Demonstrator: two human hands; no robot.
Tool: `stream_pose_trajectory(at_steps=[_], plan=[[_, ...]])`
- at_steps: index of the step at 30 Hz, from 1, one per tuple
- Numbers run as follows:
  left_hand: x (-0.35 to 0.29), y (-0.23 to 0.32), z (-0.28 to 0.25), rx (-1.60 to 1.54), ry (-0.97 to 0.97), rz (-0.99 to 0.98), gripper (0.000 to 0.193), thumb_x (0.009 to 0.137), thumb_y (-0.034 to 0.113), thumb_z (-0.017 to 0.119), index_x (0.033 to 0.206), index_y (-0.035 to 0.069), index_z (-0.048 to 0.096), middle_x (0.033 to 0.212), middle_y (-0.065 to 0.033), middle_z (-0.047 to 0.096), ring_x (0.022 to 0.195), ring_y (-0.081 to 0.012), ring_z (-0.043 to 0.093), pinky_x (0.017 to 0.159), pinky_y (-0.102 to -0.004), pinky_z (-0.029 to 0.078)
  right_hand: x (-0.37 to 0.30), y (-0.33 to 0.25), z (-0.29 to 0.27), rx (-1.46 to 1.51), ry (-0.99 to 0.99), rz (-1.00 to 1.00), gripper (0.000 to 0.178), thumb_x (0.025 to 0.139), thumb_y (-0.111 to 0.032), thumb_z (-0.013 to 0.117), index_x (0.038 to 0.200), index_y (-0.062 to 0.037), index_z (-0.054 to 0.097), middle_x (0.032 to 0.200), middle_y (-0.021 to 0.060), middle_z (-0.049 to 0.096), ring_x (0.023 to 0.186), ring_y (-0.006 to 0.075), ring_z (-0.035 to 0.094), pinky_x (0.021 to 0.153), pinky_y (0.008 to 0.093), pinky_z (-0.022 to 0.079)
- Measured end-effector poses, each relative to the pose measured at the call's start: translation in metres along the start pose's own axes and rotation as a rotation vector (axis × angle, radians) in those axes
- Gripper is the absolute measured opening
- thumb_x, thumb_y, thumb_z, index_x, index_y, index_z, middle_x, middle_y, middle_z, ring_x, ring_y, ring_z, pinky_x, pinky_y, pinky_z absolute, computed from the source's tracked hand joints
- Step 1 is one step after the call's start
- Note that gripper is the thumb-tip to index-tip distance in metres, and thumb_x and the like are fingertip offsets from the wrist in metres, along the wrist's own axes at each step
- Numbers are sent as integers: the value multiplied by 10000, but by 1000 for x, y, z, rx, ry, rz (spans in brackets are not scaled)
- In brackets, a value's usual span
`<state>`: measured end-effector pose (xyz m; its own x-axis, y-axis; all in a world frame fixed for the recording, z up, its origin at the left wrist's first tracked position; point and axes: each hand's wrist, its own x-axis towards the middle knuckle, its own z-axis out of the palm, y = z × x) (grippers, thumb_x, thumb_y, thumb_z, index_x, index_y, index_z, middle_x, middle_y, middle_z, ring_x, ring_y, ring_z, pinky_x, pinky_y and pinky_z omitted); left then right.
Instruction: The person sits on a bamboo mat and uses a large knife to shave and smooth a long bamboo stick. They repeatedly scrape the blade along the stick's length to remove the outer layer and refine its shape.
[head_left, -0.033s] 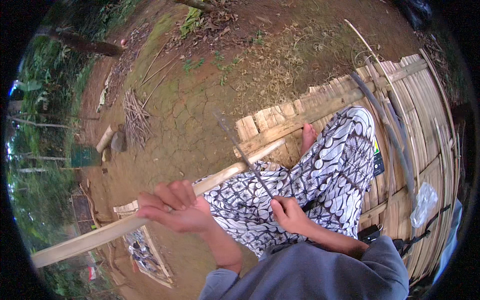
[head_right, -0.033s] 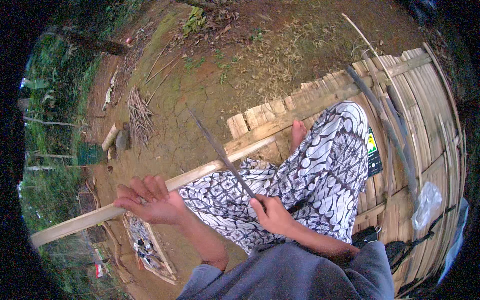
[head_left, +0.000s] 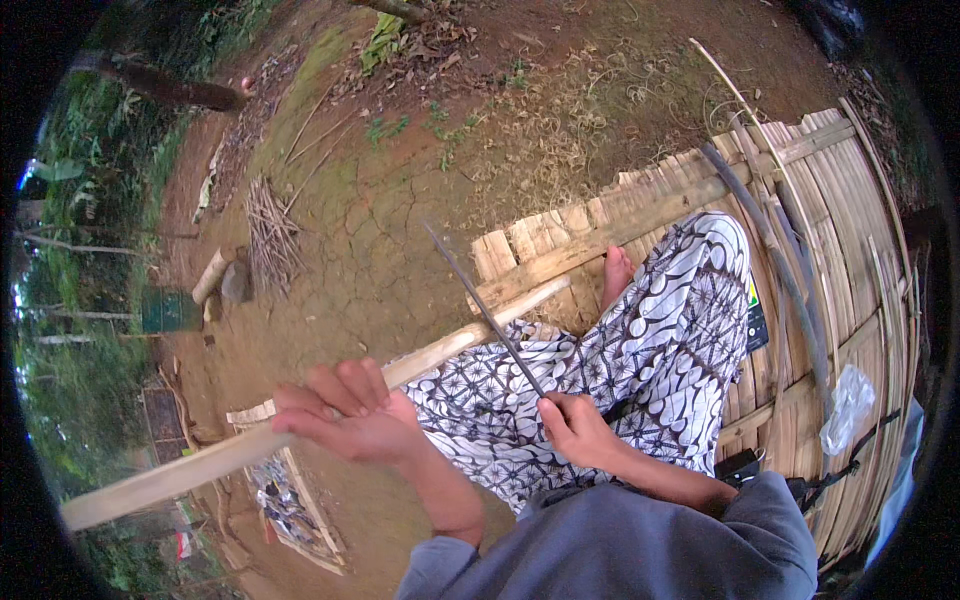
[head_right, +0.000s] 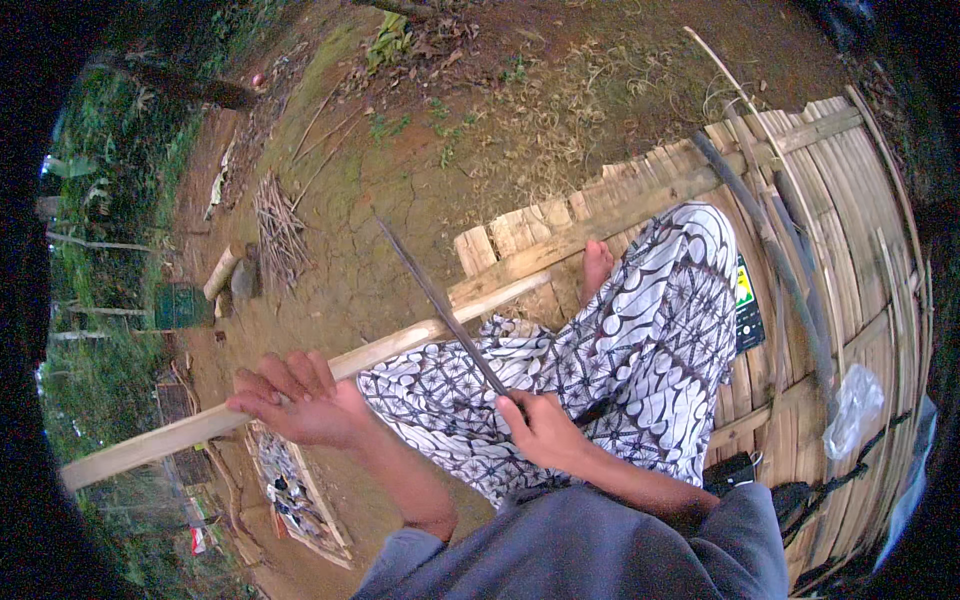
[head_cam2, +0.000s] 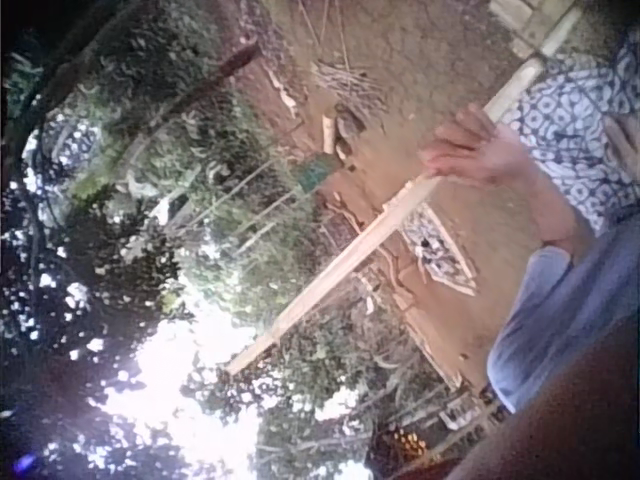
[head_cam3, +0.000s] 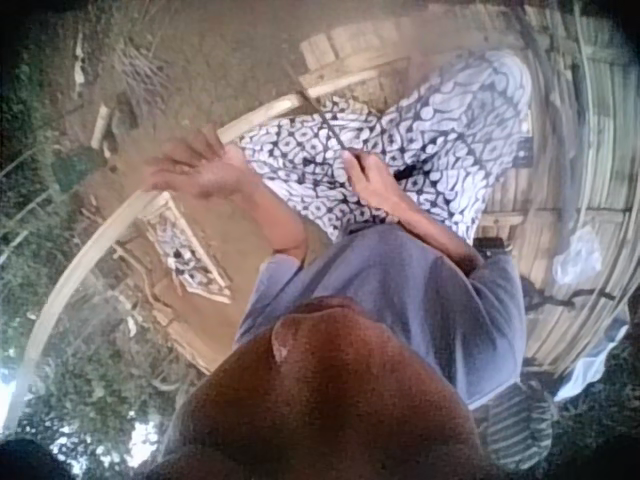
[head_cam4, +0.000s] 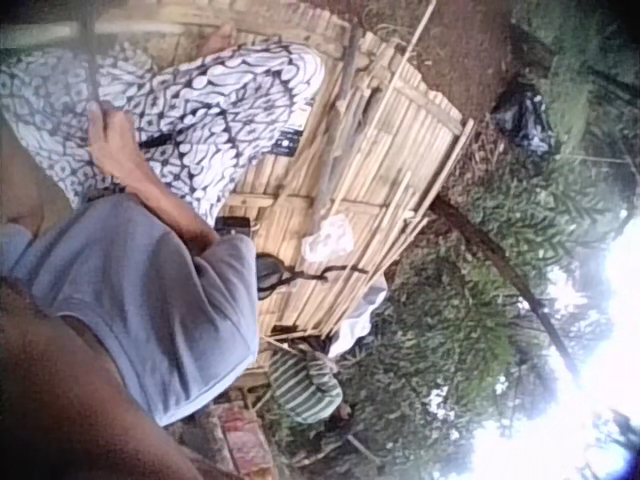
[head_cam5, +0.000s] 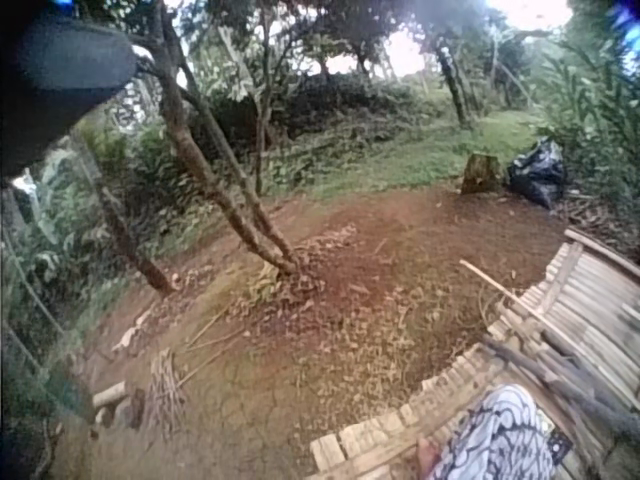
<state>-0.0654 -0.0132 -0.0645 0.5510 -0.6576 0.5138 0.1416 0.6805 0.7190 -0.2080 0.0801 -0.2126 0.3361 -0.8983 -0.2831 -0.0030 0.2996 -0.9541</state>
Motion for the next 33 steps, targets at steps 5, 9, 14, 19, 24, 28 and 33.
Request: stream_pose_trajectory(at_steps=[5, 9, 14, 19, 24, 28, 33], plan=[[0, 1, -1, -5, -50, -8, 416, 946, 464, 337, 674, 161, 250, 469, 33, 199, 357, -54, 102, 328, -220, 89, -6, -40, 9, -83, -109, -144, 347, 914, -262, 463, 846, 63, 564, 475, 177, 474, 436, 293, 521, 473, 389, 416], [-5, 4, 0, -56, -127, -16, 423, 948, 478, 310, 680, 159, 244, 457, 33, 201, 349, -56, 88, 328, -228, 85, 4, -10, 10, -48, 5, -118, 360, 916, -275, 452, 807, 50, 564, 506, 186, 495, 453, 282, 526, 480, 382, 415], [0, 2, -8, -39, 39, -23, 420, 948, 480, 304, 681, 161, 253, 451, 31, 199, 348, -52, 100, 323, -221, 100, 2, 2, 8, -55, 32, 79, 375, 927, -269, 438, 757, 51, 537, 507, 172, 482, 441, 250, 493, 479, 380, 390], [-1, 3, -6, -14, -58, -27, 414, 941, 474, 338, 675, 166, 264, 459, 36, 201, 347, -50, 116, 320, -211, 113, -7, -47, 8, -92, -98, -172, 332, 900, -268, 488, 871, 55, 554, 490, 204, 481, 468, 341, 539, 489, 406, 413], [-6, 4, -7, -60, -114, -21, 401, 935, 447, 401, 665, 180, 271, 476, 47, 208, 342, -41, 138, 305, -193, 128, 6, -8, 13, -95, 14, -66, 359, 912, -267, 460, 822, 66, 558, 524, 224, 505, 516, 353, 573, 512, 415, 428], [3, 2, -12, 10, 45, -13, 403, 939, 459, 370, 673, 175, 264, 468, 40, 212, 344, -42, 128, 312, -200, 113, 14, 17, 3, -117, 146, 74, 380, 928, -268, 434, 815, 73, 555, 524, 203, 520, 489, 319, 563, 496, 399, 422], [2, 0, -11, -10, -47, -1, 407, 951, 468, 310, 688, 162, 252, 454, 28, 213, 345, -48, 116, 321, -213, 96, 1, -20, 11, -71, -10, -20, 354, 910, -263, 469, 836, 70, 565, 511, 191, 501, 466, 299, 538, 503, 389, 418]])
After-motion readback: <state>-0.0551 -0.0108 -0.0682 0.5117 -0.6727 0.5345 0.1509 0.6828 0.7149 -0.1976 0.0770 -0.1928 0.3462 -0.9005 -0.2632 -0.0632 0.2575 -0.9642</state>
